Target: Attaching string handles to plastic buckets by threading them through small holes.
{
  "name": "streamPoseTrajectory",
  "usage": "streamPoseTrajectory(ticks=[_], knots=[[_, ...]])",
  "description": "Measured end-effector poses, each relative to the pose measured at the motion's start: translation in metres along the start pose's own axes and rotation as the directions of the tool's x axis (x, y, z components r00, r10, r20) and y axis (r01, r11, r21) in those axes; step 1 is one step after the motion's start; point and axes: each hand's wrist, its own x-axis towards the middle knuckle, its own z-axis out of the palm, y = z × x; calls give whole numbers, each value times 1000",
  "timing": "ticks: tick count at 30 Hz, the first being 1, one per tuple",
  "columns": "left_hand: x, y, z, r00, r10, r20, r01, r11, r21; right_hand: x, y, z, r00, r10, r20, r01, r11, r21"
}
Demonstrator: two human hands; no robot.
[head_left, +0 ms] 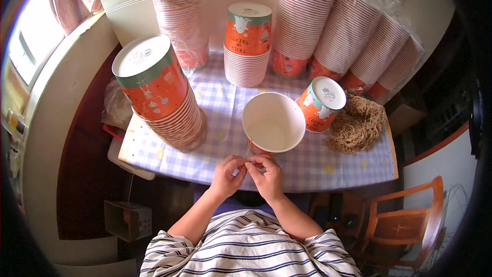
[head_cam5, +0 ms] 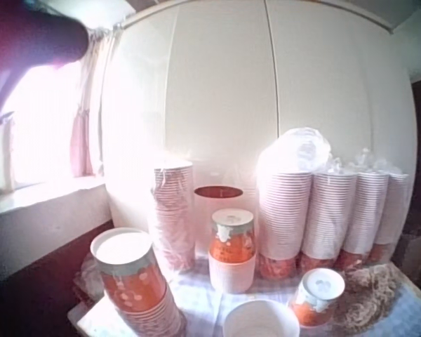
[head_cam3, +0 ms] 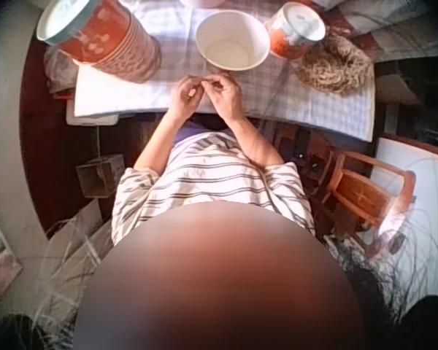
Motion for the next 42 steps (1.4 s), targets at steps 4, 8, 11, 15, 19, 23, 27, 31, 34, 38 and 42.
streamPoseTrajectory(ticks=[4,8,11,15,19,23,27,31,34,38,42], knots=[[-4,-3,1,1000,-22,19,23,998,-67,0,6,0,997,-77,-12,77,997,-15],[-9,-7,0,972,-210,102,230,934,-272,1,12,1,986,-160,-40,159,987,-25],[-10,-10,4,930,-362,62,354,838,-415,0,12,0,976,-214,-42,212,976,-51],[-6,-8,5,907,-418,56,406,832,-377,-4,11,-3,982,-179,54,185,971,-150],[-3,-5,8,921,-388,35,373,850,-371,-5,15,-4,971,-207,120,231,942,-242],[-1,2,8,858,-506,84,468,706,-532,-8,23,-9,974,-177,140,205,954,-218],[2,8,6,786,-602,141,552,581,-598,-13,24,-12,995,-65,69,69,996,-50],[0,7,7,763,-630,144,551,518,-654,-20,19,-13,997,-73,7,73,996,-53],[-1,11,9,755,-638,148,544,485,-684,-22,12,-11,988,-148,-39,144,984,-105],[-3,10,12,778,-616,126,514,507,-692,-18,8,-10,981,-189,-52,180,973,-143],[-4,12,13,779,-619,101,522,549,-652,-15,6,-8,986,-163,-40,155,975,-161]])
